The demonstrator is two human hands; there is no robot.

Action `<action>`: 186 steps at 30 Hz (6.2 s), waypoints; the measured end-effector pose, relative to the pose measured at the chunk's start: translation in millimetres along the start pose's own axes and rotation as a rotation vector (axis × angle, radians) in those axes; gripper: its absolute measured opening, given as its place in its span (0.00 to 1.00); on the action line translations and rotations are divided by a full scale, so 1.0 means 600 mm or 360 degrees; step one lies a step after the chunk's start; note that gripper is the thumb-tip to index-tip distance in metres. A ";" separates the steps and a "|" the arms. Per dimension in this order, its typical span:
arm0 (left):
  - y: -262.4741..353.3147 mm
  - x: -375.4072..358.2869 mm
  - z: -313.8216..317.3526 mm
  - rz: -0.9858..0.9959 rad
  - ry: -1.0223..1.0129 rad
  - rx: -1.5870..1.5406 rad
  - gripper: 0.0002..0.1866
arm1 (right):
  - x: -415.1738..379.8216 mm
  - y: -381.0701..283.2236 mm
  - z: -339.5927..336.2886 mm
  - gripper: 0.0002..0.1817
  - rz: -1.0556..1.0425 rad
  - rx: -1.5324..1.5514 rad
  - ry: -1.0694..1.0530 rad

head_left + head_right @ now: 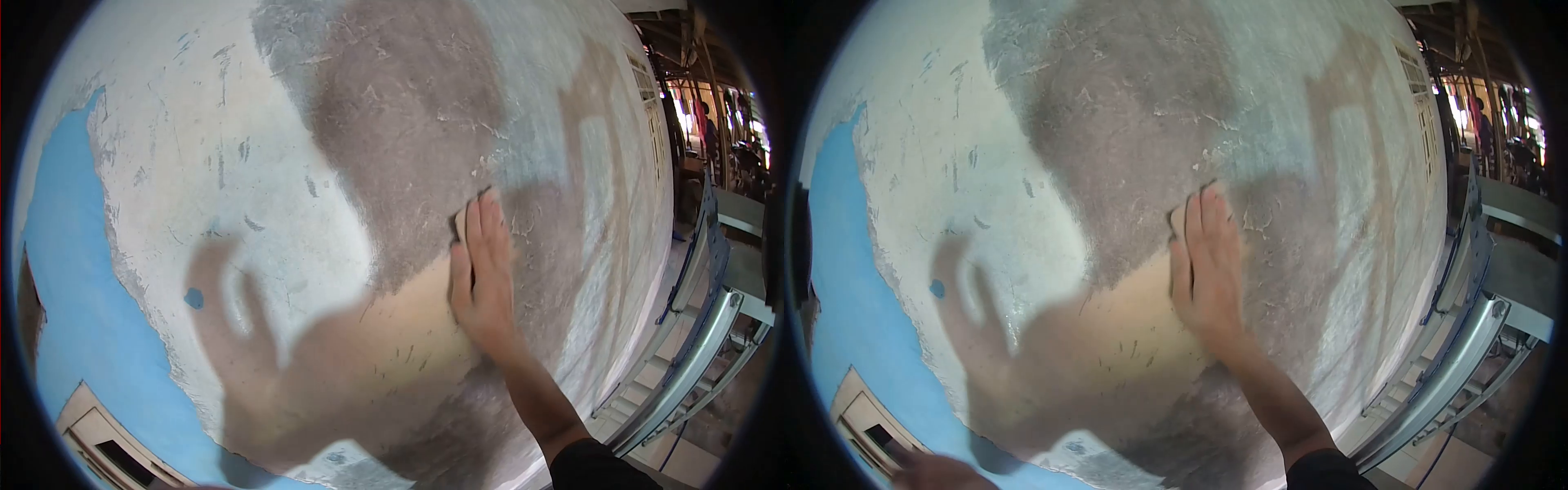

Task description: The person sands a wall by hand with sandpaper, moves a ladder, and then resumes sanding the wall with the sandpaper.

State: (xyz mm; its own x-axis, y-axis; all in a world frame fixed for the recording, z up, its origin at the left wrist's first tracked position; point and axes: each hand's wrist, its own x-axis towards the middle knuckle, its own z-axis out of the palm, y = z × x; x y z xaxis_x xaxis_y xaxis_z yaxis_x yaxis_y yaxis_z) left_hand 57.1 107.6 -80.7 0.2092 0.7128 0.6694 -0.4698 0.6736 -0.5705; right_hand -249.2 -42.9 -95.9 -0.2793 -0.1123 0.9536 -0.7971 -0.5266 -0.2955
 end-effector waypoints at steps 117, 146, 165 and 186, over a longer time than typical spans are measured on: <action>0.057 -0.286 -0.140 -0.0579 -0.0982 0.0958 0.20 | -0.074 -0.028 0.015 0.29 -0.0255 -0.0147 -0.0053; 0.052 -0.285 -0.149 -0.0538 -0.1020 0.0977 0.19 | -0.022 0.005 -0.002 0.28 0.0065 -0.0151 0.0015; 0.050 -0.286 -0.151 -0.0503 -0.1004 0.0998 0.20 | -0.052 0.008 0.003 0.29 -0.0061 -0.0161 -0.0059; 0.049 -0.293 -0.154 -0.0527 -0.0944 0.0954 0.20 | -0.073 0.010 -0.013 0.31 0.0060 -0.0236 -0.0080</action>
State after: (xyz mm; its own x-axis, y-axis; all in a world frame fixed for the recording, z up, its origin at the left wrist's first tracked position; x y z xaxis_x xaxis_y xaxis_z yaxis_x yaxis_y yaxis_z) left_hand 86.0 20.4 -259.1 0.0148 0.1714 0.9851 -0.8666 0.4936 -0.0729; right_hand -245.7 -34.4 -139.8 -0.2865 -0.1734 0.9423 -0.8579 -0.3914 -0.3328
